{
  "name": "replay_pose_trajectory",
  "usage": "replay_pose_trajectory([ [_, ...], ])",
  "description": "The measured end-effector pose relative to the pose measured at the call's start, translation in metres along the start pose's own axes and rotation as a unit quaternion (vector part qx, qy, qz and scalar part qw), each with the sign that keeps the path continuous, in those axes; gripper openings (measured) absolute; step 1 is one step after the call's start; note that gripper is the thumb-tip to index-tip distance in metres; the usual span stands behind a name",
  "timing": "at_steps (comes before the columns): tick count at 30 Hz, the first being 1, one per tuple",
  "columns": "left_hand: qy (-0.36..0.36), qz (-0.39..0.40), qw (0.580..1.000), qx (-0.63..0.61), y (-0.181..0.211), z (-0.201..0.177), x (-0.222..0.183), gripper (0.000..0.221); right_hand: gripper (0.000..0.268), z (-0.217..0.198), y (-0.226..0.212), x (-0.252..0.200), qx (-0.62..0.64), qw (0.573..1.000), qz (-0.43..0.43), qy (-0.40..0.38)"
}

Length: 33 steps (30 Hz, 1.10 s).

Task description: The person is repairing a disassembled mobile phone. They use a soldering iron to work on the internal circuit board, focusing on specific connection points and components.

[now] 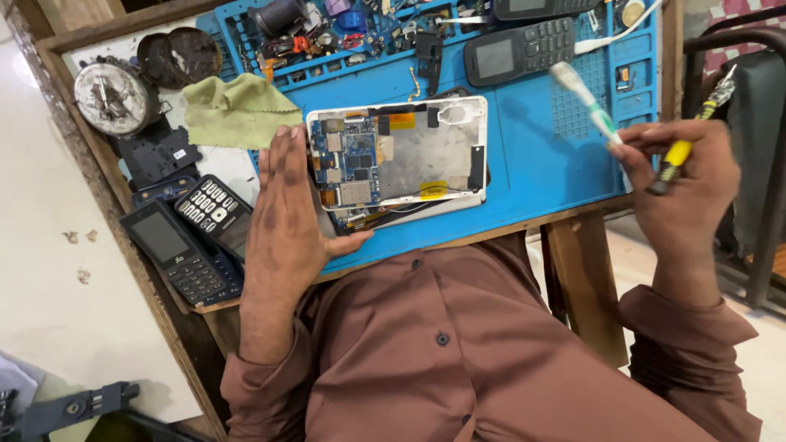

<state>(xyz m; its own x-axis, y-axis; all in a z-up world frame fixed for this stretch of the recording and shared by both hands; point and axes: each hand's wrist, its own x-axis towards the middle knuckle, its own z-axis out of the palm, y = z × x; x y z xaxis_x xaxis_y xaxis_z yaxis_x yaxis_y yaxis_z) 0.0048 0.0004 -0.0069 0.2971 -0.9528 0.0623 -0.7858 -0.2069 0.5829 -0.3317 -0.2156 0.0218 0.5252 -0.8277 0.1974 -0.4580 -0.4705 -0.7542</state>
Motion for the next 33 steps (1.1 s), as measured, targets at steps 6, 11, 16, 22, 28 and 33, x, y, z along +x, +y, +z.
replay_pose_trajectory([
  [6, 0.02, 0.027, 0.999, 0.008, -0.005, 0.0, -0.008, 0.149, 0.017, 0.002, 0.018, -0.011, -0.193, 0.966, -0.169, -0.017],
  [11, 0.043, 0.034, 0.998, -0.031, -0.009, 0.001, -0.008, 0.147, 0.049, 0.002, 0.039, -0.028, 0.238, 0.965, -0.11, -0.01],
  [16, 0.029, 0.042, 0.998, -0.039, -0.011, 0.001, -0.003, 0.138, 0.056, 0.044, 0.046, -0.002, 0.394, 0.912, -0.093, -0.058],
  [22, 0.021, 0.036, 0.999, -0.034, -0.017, -0.001, 0.005, 0.132, 0.044, 0.08, -0.01, 0.003, 0.234, 0.963, -0.121, -0.049],
  [28, 0.033, 0.023, 0.999, -0.023, -0.015, -0.003, 0.007, 0.131, 0.044, 0.085, -0.045, 0.032, -0.03, 0.971, -0.209, -0.11],
  [33, 0.053, 0.028, 0.998, -0.001, -0.009, 0.001, -0.003, 0.134, 0.049, 0.092, -0.058, 0.04, -0.091, 0.966, -0.205, -0.126],
])
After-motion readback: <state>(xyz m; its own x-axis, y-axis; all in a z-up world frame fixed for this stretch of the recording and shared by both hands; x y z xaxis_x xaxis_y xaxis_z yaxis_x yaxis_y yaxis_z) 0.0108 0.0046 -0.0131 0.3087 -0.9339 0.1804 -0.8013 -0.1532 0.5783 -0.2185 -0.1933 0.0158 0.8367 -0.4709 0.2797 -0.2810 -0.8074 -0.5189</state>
